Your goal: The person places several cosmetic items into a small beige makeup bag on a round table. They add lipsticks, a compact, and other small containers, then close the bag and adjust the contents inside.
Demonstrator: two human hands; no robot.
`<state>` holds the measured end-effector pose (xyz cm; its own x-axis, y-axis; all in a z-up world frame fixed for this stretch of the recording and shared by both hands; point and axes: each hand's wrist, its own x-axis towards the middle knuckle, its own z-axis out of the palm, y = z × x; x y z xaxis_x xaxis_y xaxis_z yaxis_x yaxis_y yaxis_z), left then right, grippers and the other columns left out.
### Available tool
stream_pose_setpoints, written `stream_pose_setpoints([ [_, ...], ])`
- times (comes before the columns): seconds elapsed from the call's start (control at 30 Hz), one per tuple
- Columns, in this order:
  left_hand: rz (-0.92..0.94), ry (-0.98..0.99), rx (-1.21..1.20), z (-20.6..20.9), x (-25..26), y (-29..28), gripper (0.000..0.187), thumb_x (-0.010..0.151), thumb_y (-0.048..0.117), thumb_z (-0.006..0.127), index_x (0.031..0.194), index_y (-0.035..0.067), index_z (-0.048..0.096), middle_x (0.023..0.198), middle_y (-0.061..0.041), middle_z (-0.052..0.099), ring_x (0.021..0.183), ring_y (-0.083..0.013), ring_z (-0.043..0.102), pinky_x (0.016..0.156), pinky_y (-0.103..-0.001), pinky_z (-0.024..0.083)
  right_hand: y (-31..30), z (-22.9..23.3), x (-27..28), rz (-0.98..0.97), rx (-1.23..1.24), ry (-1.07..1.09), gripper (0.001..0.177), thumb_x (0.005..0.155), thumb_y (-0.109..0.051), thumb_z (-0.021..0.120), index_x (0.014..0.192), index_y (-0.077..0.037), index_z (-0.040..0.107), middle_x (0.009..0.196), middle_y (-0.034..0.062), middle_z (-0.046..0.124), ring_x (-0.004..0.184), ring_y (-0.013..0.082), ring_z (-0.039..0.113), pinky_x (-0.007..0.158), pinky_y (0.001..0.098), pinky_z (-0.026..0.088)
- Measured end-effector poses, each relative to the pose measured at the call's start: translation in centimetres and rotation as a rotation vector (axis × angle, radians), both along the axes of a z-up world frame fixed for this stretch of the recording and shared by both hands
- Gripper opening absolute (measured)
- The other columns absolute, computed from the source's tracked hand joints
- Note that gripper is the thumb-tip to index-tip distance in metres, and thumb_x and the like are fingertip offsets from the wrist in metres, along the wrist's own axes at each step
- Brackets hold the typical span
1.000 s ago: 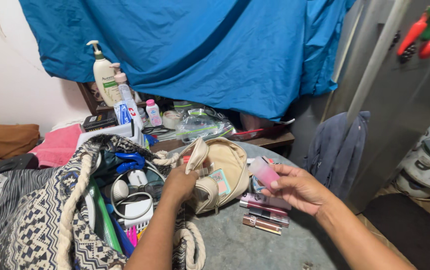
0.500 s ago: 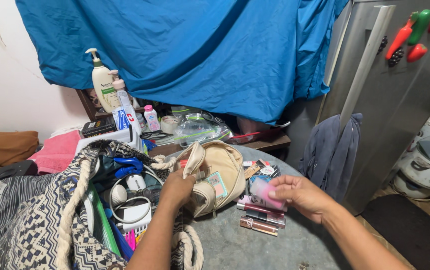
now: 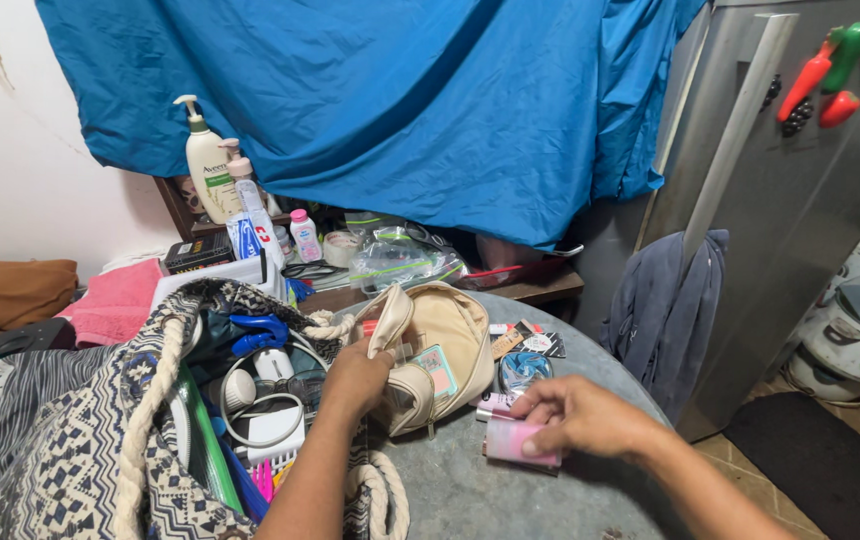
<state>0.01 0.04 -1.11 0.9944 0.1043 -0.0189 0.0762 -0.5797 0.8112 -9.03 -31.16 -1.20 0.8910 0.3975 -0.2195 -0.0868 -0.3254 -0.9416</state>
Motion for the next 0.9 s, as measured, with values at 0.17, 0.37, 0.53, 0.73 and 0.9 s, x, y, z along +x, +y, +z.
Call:
stream_pose_setpoints([
  [0.17, 0.000, -0.019, 0.008, -0.1, 0.0, 0.2, 0.037, 0.086, 0.031, 0.064, 0.118, 0.017, 0.076, 0.105, -0.017, 0.078, 0.099, -0.0323, 0.074, 0.092, -0.041, 0.053, 1.8, 0.7, -0.8, -0.005, -0.137, -0.016, 0.040, 0.069, -0.003, 0.087, 0.106, -0.003, 0.072, 0.083, 0.0022, 0.071, 0.069, 0.0101, 0.066, 0.061, 0.0271, 0.054],
  [0.37, 0.009, -0.003, 0.006, -0.1, 0.1, 0.1, 0.037, 0.086, 0.032, 0.064, 0.119, 0.017, 0.076, 0.105, -0.017, 0.077, 0.099, -0.0326, 0.074, 0.091, -0.042, 0.053, 3.8, 2.0, -2.4, 0.013, -0.573, -0.332, 0.029, 0.064, -0.021, 0.093, 0.077, -0.004, 0.073, 0.071, 0.0043, 0.072, 0.068, 0.0138, 0.067, 0.065, 0.0332, 0.054],
  [0.53, 0.007, -0.004, 0.006, 0.1, -0.1, 0.2, 0.037, 0.086, 0.031, 0.064, 0.117, 0.016, 0.076, 0.104, -0.017, 0.078, 0.098, -0.0327, 0.074, 0.091, -0.042, 0.053, 4.2, 2.2, -2.5, 0.011, -0.648, -0.334, 0.031, 0.067, -0.027, 0.091, 0.074, -0.003, 0.073, 0.070, 0.0099, 0.073, 0.067, 0.0197, 0.069, 0.065, 0.0366, 0.053],
  [0.73, 0.019, -0.111, 0.130, 2.5, -0.3, -0.6, 0.039, 0.085, 0.029, 0.065, 0.120, 0.014, 0.072, 0.111, -0.023, 0.072, 0.108, -0.0388, 0.068, 0.097, -0.045, 0.050, 3.4, 1.9, -1.7, -0.010, -0.558, -0.327, 0.019, 0.076, -0.024, 0.085, 0.078, -0.006, 0.079, 0.070, 0.0063, 0.077, 0.064, 0.0143, 0.070, 0.065, 0.0323, 0.055],
  [0.9, 0.038, -0.076, 0.151, 4.8, -1.8, -0.9, 0.036, 0.086, 0.030, 0.062, 0.113, 0.012, 0.077, 0.107, -0.025, 0.074, 0.106, -0.0391, 0.071, 0.098, -0.046, 0.052, 3.8, 3.7, -0.4, -0.313, -0.273, -0.499, 0.013, 0.083, -0.018, 0.079, 0.088, -0.006, 0.081, 0.074, 0.0043, 0.079, 0.068, 0.0095, 0.068, 0.065, 0.0289, 0.056],
])
